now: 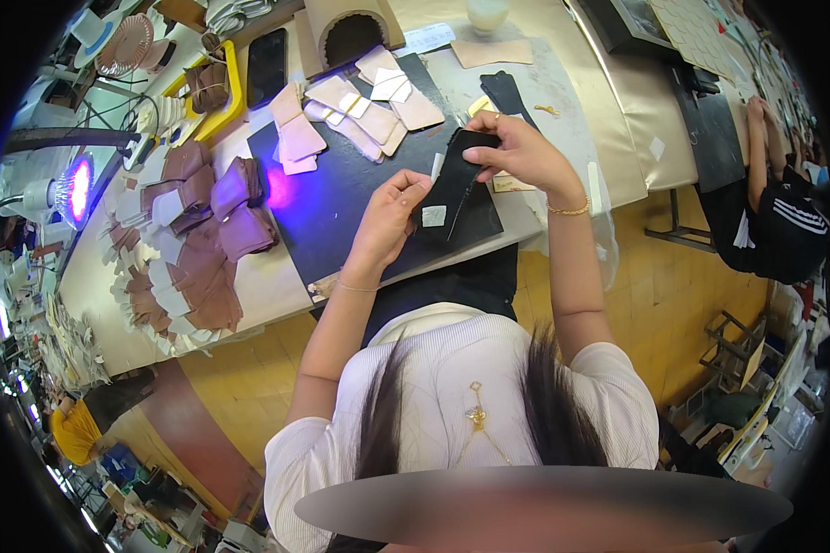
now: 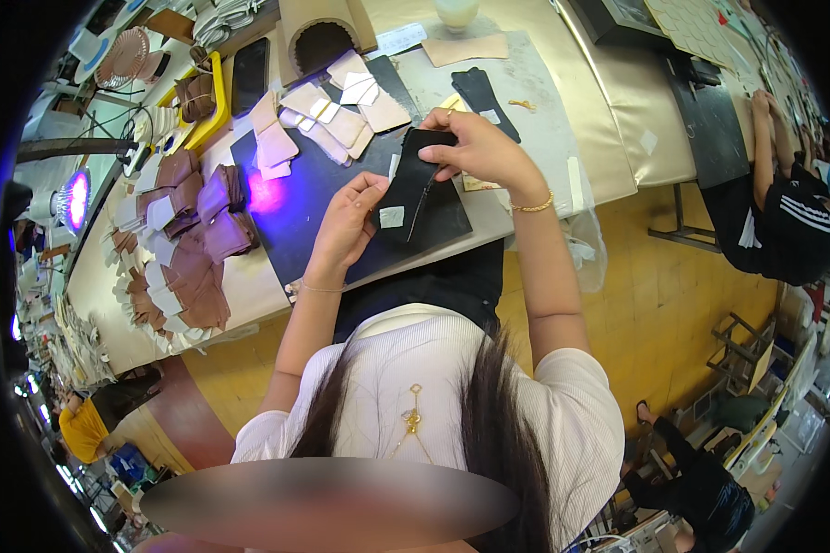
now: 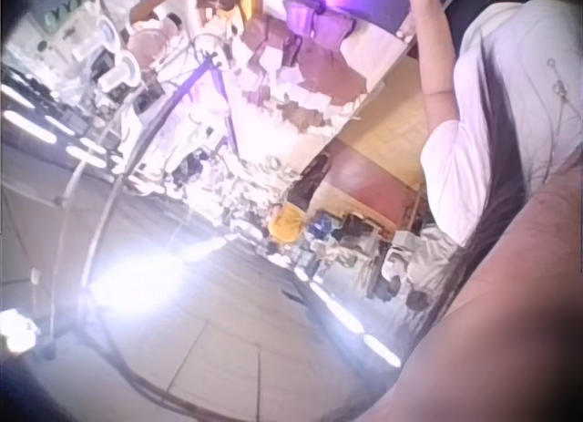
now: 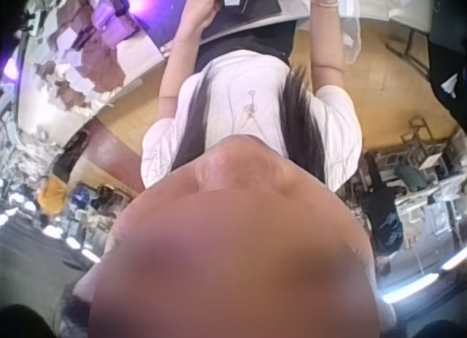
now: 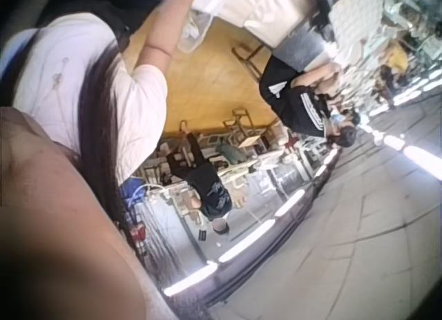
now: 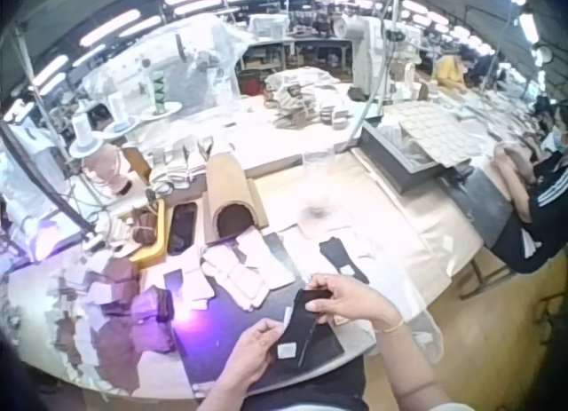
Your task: The person picks up small fabric pieces and a hammer from the table, then repeatedly places a small white square onto a black fabric piece and taps it with the hammer. The person continues to handle and align multiple fabric pieces on the work surface.
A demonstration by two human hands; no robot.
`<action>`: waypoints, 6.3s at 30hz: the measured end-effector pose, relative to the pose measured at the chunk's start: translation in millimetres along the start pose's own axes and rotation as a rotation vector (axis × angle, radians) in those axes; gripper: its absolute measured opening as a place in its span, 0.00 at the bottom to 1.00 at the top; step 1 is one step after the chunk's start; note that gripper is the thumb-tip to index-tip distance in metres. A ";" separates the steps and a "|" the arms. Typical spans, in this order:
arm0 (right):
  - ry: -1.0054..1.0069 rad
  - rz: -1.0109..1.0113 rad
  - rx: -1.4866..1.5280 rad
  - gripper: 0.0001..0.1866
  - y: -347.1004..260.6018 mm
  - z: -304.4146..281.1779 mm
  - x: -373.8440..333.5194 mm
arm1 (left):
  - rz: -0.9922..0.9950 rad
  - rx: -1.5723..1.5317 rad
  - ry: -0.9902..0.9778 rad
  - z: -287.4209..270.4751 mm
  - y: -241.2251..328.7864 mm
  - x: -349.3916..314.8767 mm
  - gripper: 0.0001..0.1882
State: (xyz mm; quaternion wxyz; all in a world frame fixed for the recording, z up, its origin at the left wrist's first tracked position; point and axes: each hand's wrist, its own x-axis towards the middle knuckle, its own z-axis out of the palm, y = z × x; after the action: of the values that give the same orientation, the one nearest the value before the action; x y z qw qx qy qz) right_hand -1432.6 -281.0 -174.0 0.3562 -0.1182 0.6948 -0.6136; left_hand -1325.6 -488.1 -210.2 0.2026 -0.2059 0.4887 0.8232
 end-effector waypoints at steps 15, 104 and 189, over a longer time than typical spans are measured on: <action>0.790 -0.149 -0.497 0.09 43.2 -71.4 4.5 | 0.150 0.000 0.046 -13.6 -7.0 -0.5 0.16; 0.217 -0.384 -0.308 0.06 42.8 46.6 -22.1 | 0.105 -0.293 -0.170 -0.8 -8.5 -10.9 0.26; 0.404 0.942 -0.229 0.22 499.3 102.6 -146.7 | 0.563 1.533 0.380 -21.7 6.6 -5.8 0.12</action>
State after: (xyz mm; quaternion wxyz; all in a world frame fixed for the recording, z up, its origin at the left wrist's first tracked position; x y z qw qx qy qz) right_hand -1125.3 -162.1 -589.8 0.4371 0.2895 0.7901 -0.3175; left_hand -1321.2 -511.1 -211.9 -0.0125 -0.0168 0.9720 0.2342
